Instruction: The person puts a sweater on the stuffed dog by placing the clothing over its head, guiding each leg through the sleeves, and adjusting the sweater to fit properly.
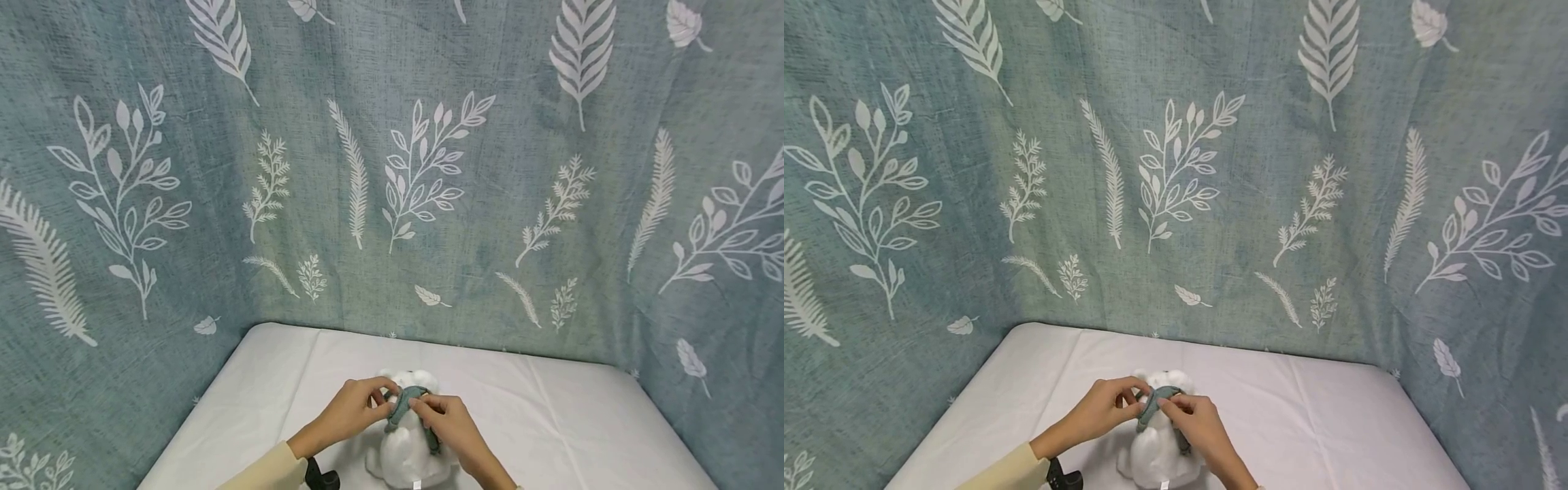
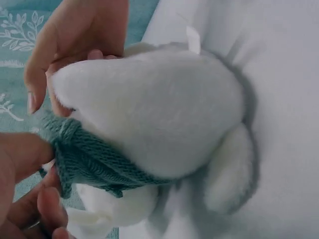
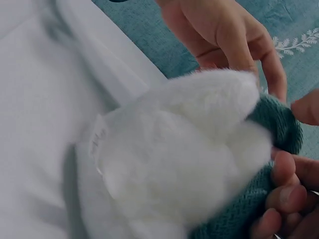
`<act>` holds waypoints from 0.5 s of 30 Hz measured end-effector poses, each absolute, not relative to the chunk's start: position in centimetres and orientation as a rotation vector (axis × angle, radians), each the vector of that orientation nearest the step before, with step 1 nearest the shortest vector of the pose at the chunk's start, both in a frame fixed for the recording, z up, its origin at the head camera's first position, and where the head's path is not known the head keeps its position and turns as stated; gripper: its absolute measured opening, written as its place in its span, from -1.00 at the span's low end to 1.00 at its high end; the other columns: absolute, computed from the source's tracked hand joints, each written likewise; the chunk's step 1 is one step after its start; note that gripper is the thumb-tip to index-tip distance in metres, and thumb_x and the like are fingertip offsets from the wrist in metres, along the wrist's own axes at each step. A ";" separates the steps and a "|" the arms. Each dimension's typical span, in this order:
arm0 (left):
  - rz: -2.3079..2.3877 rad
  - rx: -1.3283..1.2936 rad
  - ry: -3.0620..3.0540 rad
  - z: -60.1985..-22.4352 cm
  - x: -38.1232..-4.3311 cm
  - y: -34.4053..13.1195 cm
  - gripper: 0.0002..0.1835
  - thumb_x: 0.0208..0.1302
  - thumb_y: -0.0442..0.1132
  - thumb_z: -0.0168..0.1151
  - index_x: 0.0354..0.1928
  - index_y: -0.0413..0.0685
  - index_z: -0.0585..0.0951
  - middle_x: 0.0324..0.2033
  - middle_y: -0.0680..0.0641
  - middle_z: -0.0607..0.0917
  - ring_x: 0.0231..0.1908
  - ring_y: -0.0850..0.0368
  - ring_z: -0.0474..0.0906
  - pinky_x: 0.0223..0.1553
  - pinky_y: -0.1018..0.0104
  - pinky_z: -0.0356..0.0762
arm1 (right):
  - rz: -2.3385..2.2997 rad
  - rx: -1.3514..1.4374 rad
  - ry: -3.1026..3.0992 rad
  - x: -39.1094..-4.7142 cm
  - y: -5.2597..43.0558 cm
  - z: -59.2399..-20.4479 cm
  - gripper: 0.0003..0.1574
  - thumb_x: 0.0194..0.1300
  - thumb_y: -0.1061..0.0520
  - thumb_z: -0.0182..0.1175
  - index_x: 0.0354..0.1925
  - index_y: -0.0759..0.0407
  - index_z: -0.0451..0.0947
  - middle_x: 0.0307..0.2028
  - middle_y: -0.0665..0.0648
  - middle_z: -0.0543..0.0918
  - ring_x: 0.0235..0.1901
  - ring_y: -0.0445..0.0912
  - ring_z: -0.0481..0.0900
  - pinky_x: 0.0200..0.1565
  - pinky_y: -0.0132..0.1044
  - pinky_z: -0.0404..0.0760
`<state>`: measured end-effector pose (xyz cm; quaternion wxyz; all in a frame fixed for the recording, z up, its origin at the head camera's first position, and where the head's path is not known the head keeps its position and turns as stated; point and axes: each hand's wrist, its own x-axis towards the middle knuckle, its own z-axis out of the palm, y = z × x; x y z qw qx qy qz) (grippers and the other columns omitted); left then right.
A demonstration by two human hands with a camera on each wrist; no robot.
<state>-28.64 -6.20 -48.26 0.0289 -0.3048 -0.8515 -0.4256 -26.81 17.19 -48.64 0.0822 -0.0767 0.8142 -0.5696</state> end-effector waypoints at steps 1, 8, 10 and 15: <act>-1.317 -0.928 -2.644 -48.3 -28.7 -6.2 -0.80 0.43 -0.20 0.30 0.04 0.17 0.71 -0.42 0.21 0.71 -0.66 0.31 0.45 -0.57 0.40 0.45 | -1.701 -0.237 2.433 -26.8 17.1 -48.7 -0.46 0.39 -0.27 0.30 -0.22 0.20 0.71 -0.54 -0.02 0.49 -0.55 -0.14 0.29 -0.47 -0.33 0.34; -1.238 -0.928 -2.730 -48.1 -29.0 -6.2 -0.78 0.32 -0.09 0.44 -0.10 -0.04 0.77 -0.47 0.25 0.64 -0.67 0.34 0.36 -0.53 0.43 0.41 | -1.738 -0.299 2.434 -26.6 16.3 -48.8 -0.51 0.32 -0.22 0.40 -0.21 0.21 0.72 -0.52 0.00 0.50 -0.47 -0.14 0.35 -0.39 -0.32 0.42; -1.226 -0.950 -2.746 -48.2 -29.1 -6.3 -0.84 0.33 -0.09 0.43 -0.20 0.00 0.76 -0.46 0.24 0.61 -0.65 0.34 0.34 -0.51 0.43 0.39 | -1.758 -0.292 2.429 -26.5 16.1 -48.8 -0.53 0.32 -0.18 0.42 -0.22 0.23 0.71 -0.51 0.00 0.51 -0.47 -0.14 0.37 -0.38 -0.32 0.44; -1.360 -0.912 -2.767 -48.4 -29.5 -6.5 -0.91 0.35 -0.12 0.38 -0.32 0.10 0.68 -0.42 0.15 0.58 -0.53 0.27 0.39 -0.48 0.39 0.39 | -1.771 -0.235 2.458 -26.2 15.8 -48.6 -0.62 0.30 -0.06 0.45 -0.31 0.24 0.66 -0.52 -0.02 0.50 -0.47 -0.15 0.38 -0.43 -0.36 0.40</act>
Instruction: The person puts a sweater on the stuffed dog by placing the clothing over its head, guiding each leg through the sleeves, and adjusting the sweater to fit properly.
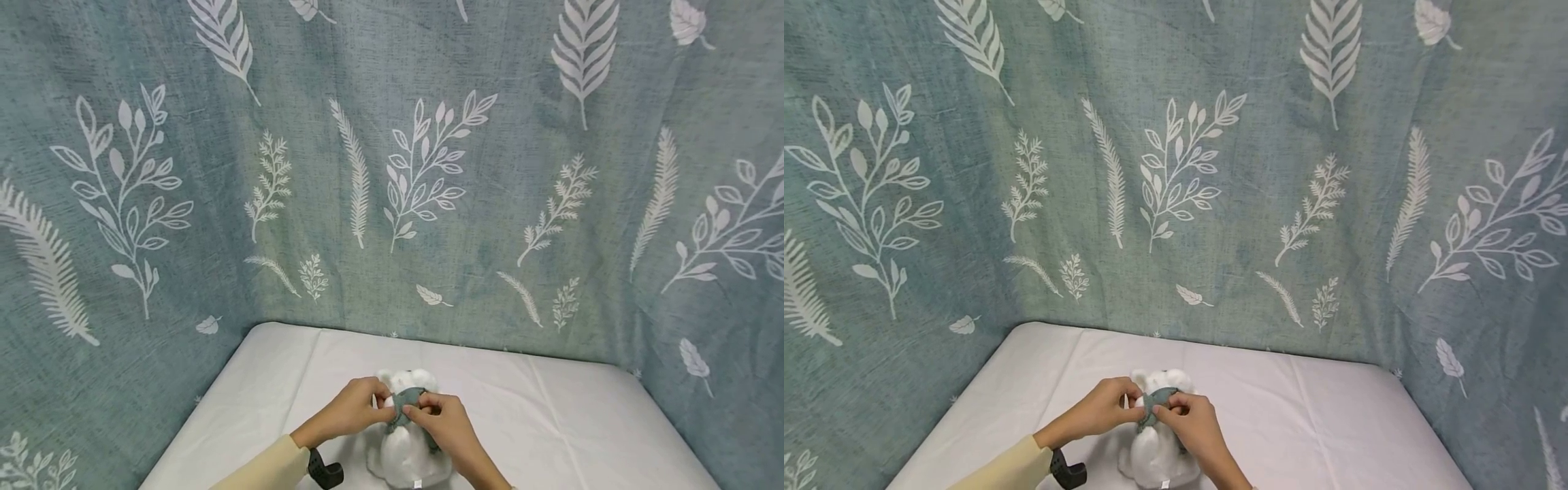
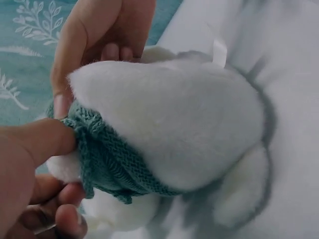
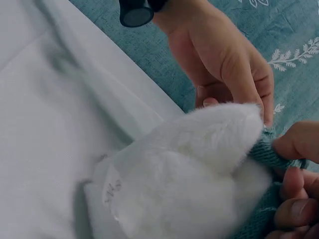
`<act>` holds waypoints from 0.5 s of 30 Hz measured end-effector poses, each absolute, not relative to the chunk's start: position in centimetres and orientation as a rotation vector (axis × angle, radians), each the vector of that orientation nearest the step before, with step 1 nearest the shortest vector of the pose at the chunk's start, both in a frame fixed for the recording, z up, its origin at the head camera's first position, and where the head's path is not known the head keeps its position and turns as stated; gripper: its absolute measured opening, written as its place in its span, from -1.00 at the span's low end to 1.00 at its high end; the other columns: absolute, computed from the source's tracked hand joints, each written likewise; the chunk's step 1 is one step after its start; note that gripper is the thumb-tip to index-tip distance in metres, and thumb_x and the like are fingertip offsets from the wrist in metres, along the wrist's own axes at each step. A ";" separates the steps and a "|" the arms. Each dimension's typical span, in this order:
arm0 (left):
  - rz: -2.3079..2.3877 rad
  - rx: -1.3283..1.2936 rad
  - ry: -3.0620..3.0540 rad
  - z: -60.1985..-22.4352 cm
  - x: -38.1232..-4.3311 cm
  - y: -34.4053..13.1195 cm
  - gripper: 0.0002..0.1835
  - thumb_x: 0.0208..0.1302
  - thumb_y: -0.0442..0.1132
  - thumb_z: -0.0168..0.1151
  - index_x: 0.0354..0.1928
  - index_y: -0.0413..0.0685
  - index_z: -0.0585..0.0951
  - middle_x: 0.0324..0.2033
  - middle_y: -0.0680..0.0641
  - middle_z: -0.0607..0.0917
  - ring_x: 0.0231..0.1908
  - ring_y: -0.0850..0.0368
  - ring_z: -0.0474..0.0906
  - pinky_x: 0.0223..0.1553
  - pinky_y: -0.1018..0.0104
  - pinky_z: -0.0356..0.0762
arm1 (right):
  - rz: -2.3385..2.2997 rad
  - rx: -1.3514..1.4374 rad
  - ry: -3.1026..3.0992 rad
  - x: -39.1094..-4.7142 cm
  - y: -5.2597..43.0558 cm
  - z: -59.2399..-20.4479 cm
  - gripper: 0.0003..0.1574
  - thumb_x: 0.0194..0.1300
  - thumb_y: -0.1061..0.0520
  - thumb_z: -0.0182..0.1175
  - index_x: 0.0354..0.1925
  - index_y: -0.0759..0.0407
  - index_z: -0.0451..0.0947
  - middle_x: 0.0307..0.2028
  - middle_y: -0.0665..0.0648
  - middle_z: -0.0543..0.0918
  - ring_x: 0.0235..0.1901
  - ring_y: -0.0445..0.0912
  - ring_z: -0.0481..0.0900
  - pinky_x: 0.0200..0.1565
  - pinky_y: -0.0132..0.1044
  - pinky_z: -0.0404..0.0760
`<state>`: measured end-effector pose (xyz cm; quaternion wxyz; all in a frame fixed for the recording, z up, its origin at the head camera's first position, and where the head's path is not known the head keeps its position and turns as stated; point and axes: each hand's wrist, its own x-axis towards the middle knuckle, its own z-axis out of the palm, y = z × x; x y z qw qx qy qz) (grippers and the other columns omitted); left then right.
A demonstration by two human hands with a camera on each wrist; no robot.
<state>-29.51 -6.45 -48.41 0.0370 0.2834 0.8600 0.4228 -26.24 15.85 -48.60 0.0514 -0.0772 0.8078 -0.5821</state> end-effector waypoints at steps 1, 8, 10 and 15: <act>1.327 0.841 2.619 -48.4 -29.6 -6.5 -0.91 0.35 -0.11 0.37 -0.32 0.11 0.68 -0.40 0.13 0.58 -0.50 0.25 0.41 -0.47 0.38 0.40 | -1.759 -0.227 2.467 -26.1 15.9 -48.6 -0.65 0.30 -0.03 0.45 -0.35 0.23 0.64 -0.54 -0.02 0.47 -0.48 -0.15 0.36 -0.45 -0.37 0.37; 1.488 0.650 2.536 -48.5 -29.9 -6.8 -0.77 0.45 -0.03 0.30 -0.34 0.03 0.61 -0.37 0.02 0.54 -0.41 0.13 0.39 -0.43 0.25 0.36 | -1.568 -0.198 2.551 -25.1 16.7 -48.1 -0.61 0.24 0.10 0.37 -0.59 0.08 0.38 -0.70 -0.07 0.25 -0.65 -0.18 0.19 -0.55 -0.37 0.29; 1.530 0.602 2.505 -48.4 -30.1 -6.9 -0.72 0.46 -0.02 0.28 -0.35 -0.02 0.57 -0.38 0.00 0.50 -0.40 0.11 0.36 -0.41 0.22 0.32 | -1.522 -0.186 2.587 -24.8 16.9 -48.1 -0.62 0.19 0.12 0.35 -0.60 0.06 0.37 -0.73 -0.08 0.23 -0.67 -0.18 0.18 -0.56 -0.35 0.28; 1.550 0.557 2.463 -48.3 -30.1 -7.0 -0.70 0.47 0.00 0.25 -0.34 -0.03 0.53 -0.40 -0.01 0.46 -0.41 0.11 0.34 -0.40 0.21 0.29 | -1.480 -0.195 2.611 -24.5 17.2 -48.0 -0.66 0.21 0.10 0.37 -0.58 0.09 0.45 -0.72 -0.08 0.28 -0.65 -0.17 0.23 -0.54 -0.32 0.31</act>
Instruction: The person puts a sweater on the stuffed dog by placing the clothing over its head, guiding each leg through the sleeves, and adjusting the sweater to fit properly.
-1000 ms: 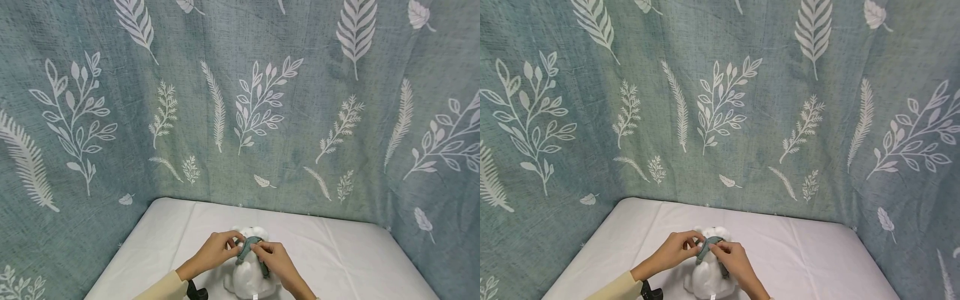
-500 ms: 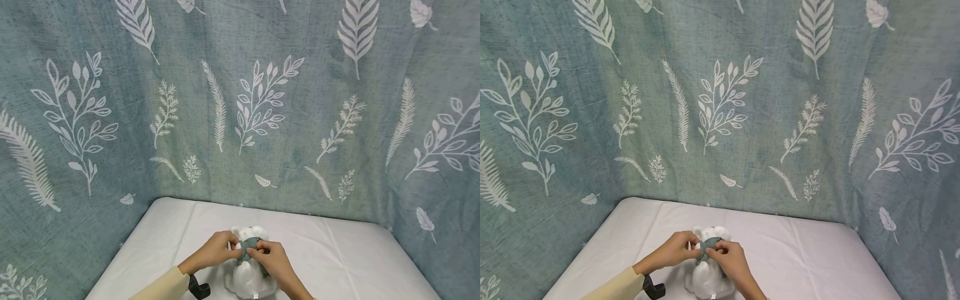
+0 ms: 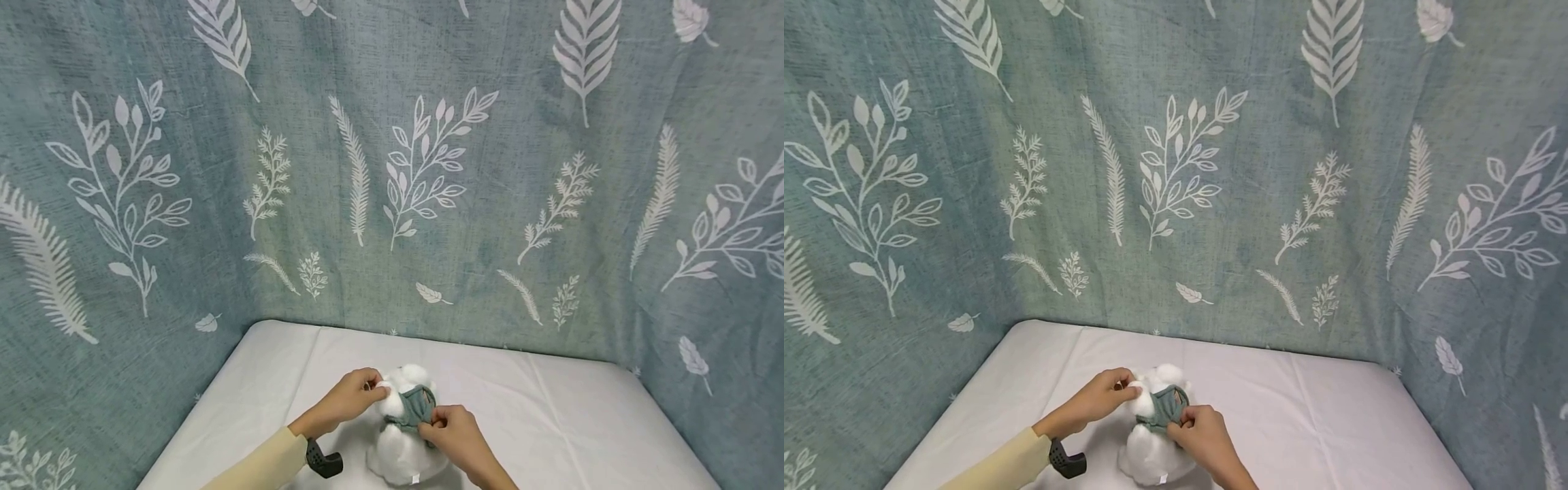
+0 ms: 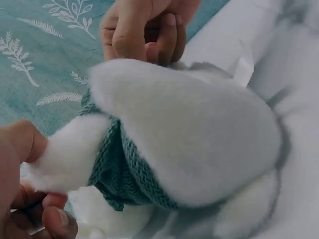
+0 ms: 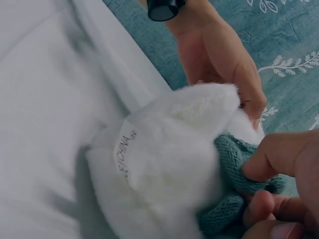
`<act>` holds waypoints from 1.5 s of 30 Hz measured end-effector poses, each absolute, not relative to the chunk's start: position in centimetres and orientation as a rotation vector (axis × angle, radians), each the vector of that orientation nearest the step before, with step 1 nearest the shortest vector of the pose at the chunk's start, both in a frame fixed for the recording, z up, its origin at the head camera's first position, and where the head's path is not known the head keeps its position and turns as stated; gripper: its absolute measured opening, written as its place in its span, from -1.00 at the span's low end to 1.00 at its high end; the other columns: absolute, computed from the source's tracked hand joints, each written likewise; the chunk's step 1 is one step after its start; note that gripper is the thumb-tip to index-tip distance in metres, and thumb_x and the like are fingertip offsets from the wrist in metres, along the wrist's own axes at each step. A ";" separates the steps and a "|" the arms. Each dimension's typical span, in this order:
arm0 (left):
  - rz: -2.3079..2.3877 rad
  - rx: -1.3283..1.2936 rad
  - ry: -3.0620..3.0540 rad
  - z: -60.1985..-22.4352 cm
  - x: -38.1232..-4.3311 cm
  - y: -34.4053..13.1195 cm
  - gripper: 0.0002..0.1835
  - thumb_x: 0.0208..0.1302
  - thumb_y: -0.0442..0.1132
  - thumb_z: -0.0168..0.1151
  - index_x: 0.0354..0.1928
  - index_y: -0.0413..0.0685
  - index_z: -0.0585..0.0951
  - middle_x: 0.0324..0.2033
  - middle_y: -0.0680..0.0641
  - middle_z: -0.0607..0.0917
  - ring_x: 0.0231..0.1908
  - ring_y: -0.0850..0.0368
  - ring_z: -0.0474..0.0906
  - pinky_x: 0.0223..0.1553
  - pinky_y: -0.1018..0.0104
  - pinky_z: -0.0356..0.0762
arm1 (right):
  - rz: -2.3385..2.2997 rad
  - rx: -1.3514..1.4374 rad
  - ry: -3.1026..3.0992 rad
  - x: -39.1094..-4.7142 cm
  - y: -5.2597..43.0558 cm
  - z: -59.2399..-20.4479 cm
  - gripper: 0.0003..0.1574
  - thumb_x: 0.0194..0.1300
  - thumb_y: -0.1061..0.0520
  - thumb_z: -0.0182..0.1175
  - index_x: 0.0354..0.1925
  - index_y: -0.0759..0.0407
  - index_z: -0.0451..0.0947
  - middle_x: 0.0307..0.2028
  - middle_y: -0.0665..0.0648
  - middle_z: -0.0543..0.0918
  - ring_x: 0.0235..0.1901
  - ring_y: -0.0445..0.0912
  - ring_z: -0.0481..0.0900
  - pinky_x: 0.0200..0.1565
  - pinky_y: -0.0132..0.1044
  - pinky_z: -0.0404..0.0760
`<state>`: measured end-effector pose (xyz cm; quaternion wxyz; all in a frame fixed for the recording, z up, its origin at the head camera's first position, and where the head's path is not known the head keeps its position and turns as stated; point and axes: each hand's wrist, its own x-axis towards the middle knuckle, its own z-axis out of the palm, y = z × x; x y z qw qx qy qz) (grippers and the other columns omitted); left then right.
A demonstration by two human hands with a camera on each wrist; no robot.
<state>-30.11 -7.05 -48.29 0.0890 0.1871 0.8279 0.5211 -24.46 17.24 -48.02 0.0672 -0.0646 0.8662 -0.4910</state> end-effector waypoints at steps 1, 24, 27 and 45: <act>1.543 0.562 2.466 -48.2 -30.0 -7.1 -0.69 0.48 0.01 0.25 -0.34 -0.03 0.53 -0.40 -0.01 0.46 -0.41 0.11 0.34 -0.40 0.21 0.29 | -1.477 -0.202 2.608 -24.5 17.3 -47.9 -0.68 0.23 0.07 0.37 -0.56 0.11 0.48 -0.71 -0.07 0.32 -0.63 -0.17 0.28 -0.52 -0.31 0.34; 1.364 0.754 2.595 -48.7 -29.8 -7.9 -0.68 0.42 0.12 0.27 -0.39 0.09 0.55 -0.55 0.12 0.51 -0.55 0.24 0.35 -0.47 0.33 0.33 | -1.202 -0.921 2.665 -24.2 17.7 -47.2 -0.87 0.29 -0.01 0.46 -0.33 -0.01 0.76 -0.58 -0.14 0.50 -0.59 -0.34 0.36 -0.49 -0.39 0.46; 1.367 0.729 2.589 -48.9 -29.9 -8.0 -0.69 0.42 0.13 0.27 -0.37 0.10 0.57 -0.54 0.12 0.54 -0.55 0.24 0.35 -0.46 0.32 0.33 | -1.262 -0.912 2.602 -24.2 18.0 -47.1 -0.79 0.31 -0.01 0.45 -0.15 0.03 0.73 -0.56 -0.12 0.53 -0.61 -0.34 0.37 -0.48 -0.39 0.49; 1.361 0.695 2.598 -48.2 -29.8 -7.9 -0.63 0.40 0.14 0.28 -0.42 0.06 0.52 -0.59 0.11 0.47 -0.57 0.22 0.31 -0.47 0.31 0.30 | -1.127 -0.927 2.616 -24.9 18.8 -47.0 -0.79 0.31 0.00 0.44 -0.45 -0.02 0.69 -0.68 -0.18 0.46 -0.67 -0.36 0.28 -0.52 -0.44 0.39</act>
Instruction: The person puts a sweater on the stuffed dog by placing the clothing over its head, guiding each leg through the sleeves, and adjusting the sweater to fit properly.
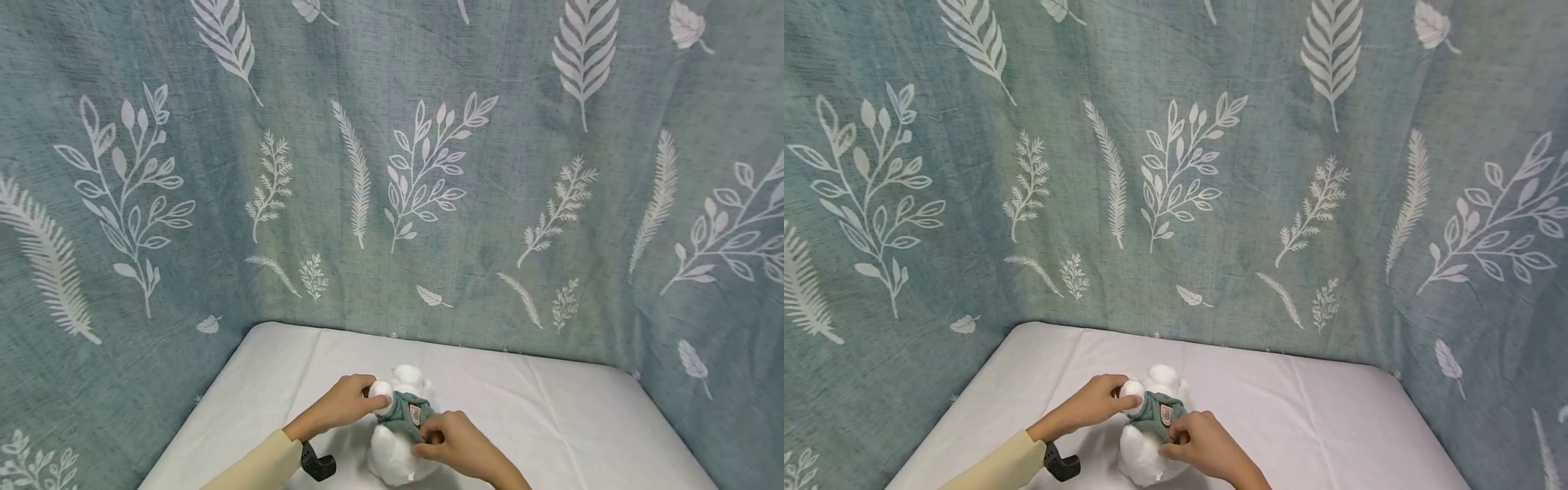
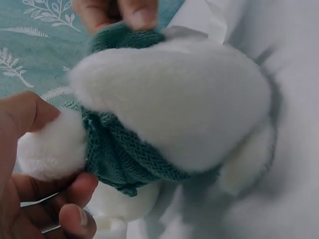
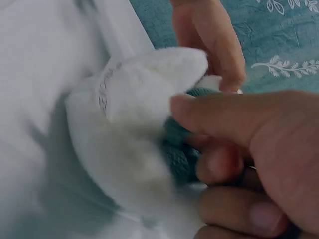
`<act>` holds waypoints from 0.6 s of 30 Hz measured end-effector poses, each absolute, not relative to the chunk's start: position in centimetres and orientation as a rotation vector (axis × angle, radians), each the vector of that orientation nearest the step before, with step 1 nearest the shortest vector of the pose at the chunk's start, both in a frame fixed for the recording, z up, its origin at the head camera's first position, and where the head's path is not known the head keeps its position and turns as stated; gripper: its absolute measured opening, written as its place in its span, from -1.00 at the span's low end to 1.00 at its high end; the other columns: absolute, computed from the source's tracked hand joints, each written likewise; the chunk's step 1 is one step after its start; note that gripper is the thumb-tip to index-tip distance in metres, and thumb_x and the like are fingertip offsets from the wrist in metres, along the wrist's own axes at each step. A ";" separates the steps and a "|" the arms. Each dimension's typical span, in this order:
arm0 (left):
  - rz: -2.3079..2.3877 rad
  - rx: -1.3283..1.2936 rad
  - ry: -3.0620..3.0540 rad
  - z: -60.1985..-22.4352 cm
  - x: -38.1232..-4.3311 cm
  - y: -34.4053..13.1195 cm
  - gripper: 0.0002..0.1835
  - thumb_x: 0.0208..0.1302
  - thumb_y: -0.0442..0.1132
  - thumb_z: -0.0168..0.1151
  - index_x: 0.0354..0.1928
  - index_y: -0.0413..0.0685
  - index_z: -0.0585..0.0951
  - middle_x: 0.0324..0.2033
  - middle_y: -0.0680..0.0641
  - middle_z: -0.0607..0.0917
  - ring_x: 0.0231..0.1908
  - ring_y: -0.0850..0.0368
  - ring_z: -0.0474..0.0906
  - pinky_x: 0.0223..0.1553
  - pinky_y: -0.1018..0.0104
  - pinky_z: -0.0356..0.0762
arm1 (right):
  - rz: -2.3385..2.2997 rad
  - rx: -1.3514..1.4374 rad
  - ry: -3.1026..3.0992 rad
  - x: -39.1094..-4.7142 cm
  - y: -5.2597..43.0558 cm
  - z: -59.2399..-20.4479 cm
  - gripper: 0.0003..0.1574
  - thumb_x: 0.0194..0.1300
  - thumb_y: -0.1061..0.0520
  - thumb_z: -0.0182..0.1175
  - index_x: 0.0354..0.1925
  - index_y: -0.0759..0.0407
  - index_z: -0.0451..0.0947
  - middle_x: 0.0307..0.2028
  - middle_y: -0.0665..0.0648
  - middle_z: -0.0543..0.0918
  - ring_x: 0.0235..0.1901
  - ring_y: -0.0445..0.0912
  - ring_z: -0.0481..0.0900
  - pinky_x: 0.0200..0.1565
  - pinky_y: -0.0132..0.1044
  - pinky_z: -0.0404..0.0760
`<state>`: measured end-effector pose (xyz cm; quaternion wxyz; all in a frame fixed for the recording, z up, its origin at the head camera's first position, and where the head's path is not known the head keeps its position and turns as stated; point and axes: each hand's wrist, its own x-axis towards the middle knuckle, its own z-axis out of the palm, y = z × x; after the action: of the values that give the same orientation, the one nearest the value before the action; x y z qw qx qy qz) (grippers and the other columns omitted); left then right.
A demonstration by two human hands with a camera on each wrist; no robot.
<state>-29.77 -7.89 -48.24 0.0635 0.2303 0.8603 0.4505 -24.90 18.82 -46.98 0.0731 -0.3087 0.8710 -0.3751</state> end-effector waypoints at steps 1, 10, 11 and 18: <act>1.366 0.691 2.589 -48.3 -29.8 -7.9 -0.63 0.41 0.14 0.27 -0.42 0.06 0.52 -0.58 0.10 0.46 -0.57 0.22 0.31 -0.47 0.31 0.30 | -1.132 -0.942 2.569 -24.9 19.0 -46.9 -0.79 0.33 -0.02 0.42 -0.43 0.00 0.71 -0.66 -0.17 0.49 -0.66 -0.36 0.32 -0.51 -0.44 0.41; 1.378 0.675 2.571 -48.3 -30.1 -7.9 -0.61 0.38 0.16 0.30 -0.40 0.04 0.49 -0.58 0.08 0.46 -0.58 0.21 0.31 -0.51 0.30 0.31 | -1.191 -0.753 2.874 -25.8 17.3 -44.9 -0.55 0.48 -0.20 0.21 -0.42 0.02 0.74 -0.79 -0.13 0.33 -0.77 -0.30 0.13 -0.64 -0.38 0.29; 1.385 0.679 2.566 -48.2 -30.1 -7.9 -0.61 0.39 0.14 0.30 -0.40 0.03 0.50 -0.57 0.07 0.47 -0.58 0.20 0.31 -0.51 0.30 0.31 | -1.172 -0.740 2.936 -26.0 16.9 -44.8 -0.61 0.46 -0.20 0.25 -0.37 -0.02 0.75 -0.78 -0.14 0.33 -0.76 -0.30 0.11 -0.65 -0.39 0.27; 1.366 0.696 2.536 -48.2 -30.0 -7.9 -0.60 0.41 0.13 0.29 -0.44 0.03 0.49 -0.57 0.07 0.45 -0.57 0.21 0.31 -0.49 0.31 0.30 | -0.939 -0.669 3.061 -26.3 14.5 -45.9 -0.64 0.29 -0.09 0.44 -0.58 -0.06 0.62 -0.76 -0.20 0.38 -0.76 -0.32 0.23 -0.70 -0.45 0.23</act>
<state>-30.01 -7.86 -48.15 0.0893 0.2339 0.8524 0.4591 -26.31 14.48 -45.90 -0.0645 -0.2042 0.9338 -0.2866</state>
